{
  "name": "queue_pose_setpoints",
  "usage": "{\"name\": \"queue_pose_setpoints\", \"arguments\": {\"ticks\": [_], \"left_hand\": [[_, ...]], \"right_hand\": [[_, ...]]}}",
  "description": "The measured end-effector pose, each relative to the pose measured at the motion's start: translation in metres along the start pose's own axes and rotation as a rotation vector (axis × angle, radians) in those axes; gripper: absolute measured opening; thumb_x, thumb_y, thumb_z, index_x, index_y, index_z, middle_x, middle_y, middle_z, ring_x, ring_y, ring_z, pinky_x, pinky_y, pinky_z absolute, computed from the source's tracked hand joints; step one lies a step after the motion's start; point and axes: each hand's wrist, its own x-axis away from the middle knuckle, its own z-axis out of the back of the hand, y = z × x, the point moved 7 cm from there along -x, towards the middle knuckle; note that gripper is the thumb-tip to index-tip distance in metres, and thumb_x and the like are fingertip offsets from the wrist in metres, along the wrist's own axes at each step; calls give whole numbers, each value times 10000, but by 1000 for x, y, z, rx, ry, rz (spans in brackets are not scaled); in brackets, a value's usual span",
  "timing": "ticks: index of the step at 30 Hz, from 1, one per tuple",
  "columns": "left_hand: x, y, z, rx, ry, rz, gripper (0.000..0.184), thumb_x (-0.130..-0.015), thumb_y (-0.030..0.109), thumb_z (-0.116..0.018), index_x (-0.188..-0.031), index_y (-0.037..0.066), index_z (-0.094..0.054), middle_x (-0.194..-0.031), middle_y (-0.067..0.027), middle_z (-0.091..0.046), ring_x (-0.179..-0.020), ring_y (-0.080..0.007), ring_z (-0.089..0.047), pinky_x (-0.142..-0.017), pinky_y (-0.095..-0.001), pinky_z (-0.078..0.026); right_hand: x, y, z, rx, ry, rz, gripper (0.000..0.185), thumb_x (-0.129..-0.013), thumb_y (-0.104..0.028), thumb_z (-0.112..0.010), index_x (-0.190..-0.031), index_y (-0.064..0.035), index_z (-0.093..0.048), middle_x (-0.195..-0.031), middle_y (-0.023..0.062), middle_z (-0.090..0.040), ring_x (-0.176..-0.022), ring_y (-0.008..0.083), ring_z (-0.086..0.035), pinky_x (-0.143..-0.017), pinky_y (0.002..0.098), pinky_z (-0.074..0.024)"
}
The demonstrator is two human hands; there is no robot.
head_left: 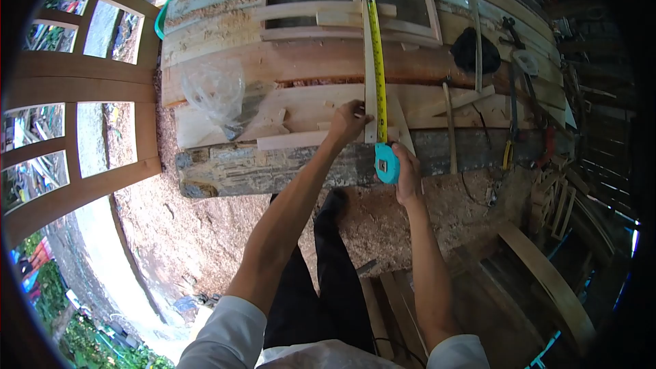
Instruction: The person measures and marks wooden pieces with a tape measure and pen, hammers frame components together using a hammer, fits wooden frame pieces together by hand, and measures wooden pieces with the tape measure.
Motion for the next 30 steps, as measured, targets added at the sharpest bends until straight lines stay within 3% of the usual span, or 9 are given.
{"name": "queue_pose_setpoints", "arguments": {"ticks": [3, 4, 8, 10, 14, 22, 30], "left_hand": [[2, 6, 4, 16, -30, 23, 402, -812, 145, -701, -1128, -73, -577, -945, -180, -685, -791, -215, -687, -678, -315, -557], [1, 9, 4, 17, -48, -13, 398, -806, 146, -702, -1114, -76, -584, -954, -179, -684, -793, -217, -687, -687, -315, -558], [4, 12, 7, 56, -61, 23, 380, -801, 144, -698, -1098, -71, -595, -940, -172, -688, -790, -214, -687, -691, -317, -553], [4, 12, 9, -65, -17, -17, 368, -804, 132, -683, -1102, -65, -597, -930, -171, -691, -789, -212, -687, -692, -317, -545], [4, 7, 7, -25, -3, -10, 356, -810, 130, -672, -1100, -62, -600, -918, -171, -694, -781, -213, -687, -692, -322, -538], [6, 5, 7, 19, 41, 30, 456, -808, 262, -707, -1119, -56, -608, -901, -172, -694, -802, -217, -675, -705, -322, -529], [8, 6, 3, 74, 87, 32, 394, -822, 241, -691, -1084, -47, -632, -887, -170, -694, -782, -200, -675, -694, -316, -527]], "right_hand": [[-7, 19, 5, 45, 74, 38, 490, -910, -390, -556, -1191, 11, -527, -894, 73, -580, -678, 141, -606, -535, 286, -547], [-10, 26, 9, 73, 70, 24, 476, -901, -421, -567, -1123, -3, -515, -915, 70, -555, -743, 136, -577, -634, 277, -517], [-27, 59, 25, 168, 137, 64, 484, -890, -443, -581, -1094, -9, -523, -925, 63, -540, -813, 135, -536, -725, 271, -461], [-27, 62, 25, 204, 146, 58, 498, -883, -459, -582, -1089, -9, -531, -946, 63, -536, -870, 141, -503, -787, 280, -420], [-25, 62, 22, 247, 176, 137, 491, -885, -462, -575, -1083, -14, -543, -945, 64, -538, -868, 145, -510, -778, 286, -430], [-25, 63, 15, 181, 105, 72, 556, -902, -444, -555, -1239, -3, -521, -1072, 95, -569, -979, 174, -526, -865, 294, -413], [-18, 56, 0, 289, 134, 143, 617, -927, -450, -524, -1331, 13, -463, -1228, 154, -551, -1117, 217, -517, -963, 310, -379]]}}
